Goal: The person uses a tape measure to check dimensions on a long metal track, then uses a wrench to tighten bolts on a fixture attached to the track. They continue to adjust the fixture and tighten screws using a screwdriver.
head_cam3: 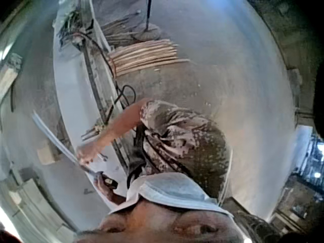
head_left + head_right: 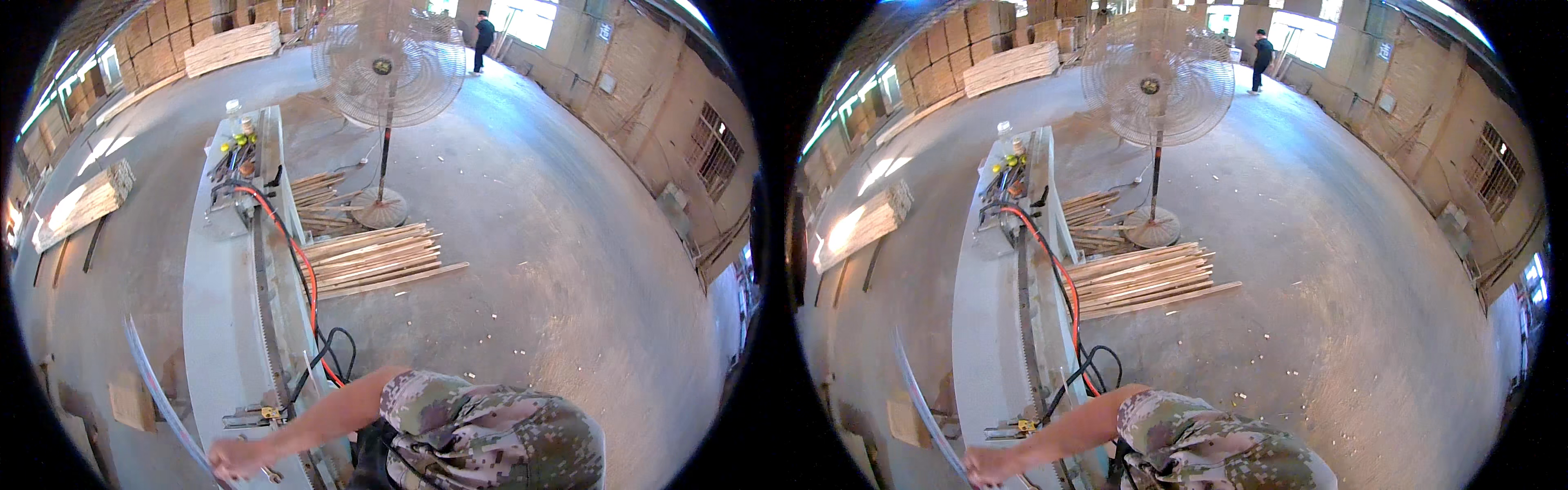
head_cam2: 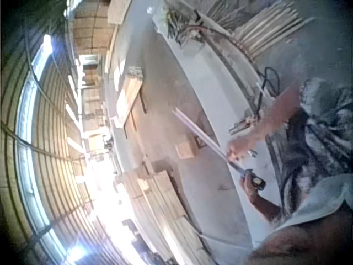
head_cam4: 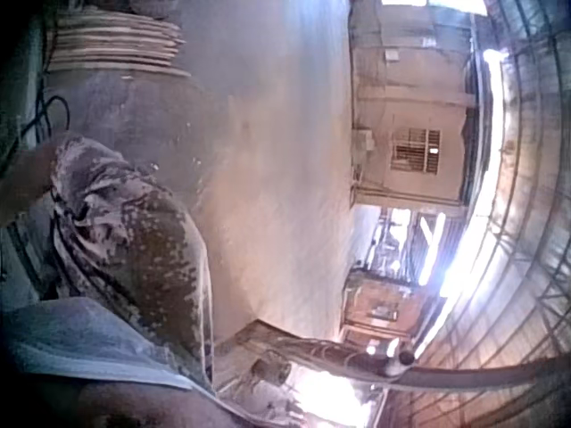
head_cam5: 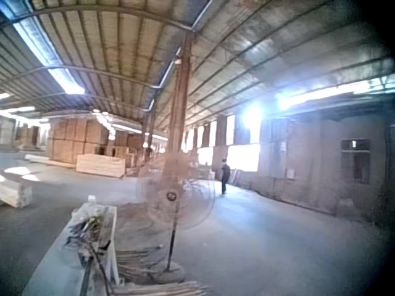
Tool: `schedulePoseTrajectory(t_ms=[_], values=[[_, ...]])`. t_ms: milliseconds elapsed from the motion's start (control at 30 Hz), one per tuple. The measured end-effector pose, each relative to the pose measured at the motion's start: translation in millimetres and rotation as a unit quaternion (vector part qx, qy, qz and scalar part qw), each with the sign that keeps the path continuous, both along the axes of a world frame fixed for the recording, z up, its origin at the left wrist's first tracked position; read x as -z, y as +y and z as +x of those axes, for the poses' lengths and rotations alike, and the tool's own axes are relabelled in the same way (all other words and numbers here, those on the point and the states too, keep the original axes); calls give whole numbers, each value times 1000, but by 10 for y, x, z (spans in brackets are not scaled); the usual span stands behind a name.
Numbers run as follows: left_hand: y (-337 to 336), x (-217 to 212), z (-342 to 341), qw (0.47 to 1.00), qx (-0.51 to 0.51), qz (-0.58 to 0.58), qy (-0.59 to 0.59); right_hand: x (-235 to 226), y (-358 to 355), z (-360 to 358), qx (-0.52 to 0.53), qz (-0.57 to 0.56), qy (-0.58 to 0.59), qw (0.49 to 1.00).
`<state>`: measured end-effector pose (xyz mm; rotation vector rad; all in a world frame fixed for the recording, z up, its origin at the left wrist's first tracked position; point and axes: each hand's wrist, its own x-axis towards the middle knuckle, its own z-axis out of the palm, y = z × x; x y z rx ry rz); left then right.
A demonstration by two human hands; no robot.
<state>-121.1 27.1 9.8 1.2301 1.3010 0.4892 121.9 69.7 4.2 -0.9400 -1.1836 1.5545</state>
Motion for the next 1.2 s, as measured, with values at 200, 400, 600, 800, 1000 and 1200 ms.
schedulePoseTrajectory(t_ms=[200,400,600,800,1000,1200], values=[[-86,336,-690,905,107,390,131,212,-754,-409,-170,10,-113,979],[-200,882,-1727,987,-54,109,103,265,-1655,485,-143,-115,38,982],[-308,1736,-2215,869,42,245,428,518,-2485,1258,190,-238,37,952],[-599,1599,-2111,848,32,240,471,973,-2228,1379,254,-232,-76,936],[-693,1482,-1774,830,-42,290,474,1169,-1608,1236,240,-283,32,928],[-716,1509,-1764,837,-79,287,458,1326,-1502,1043,266,-278,36,922]])
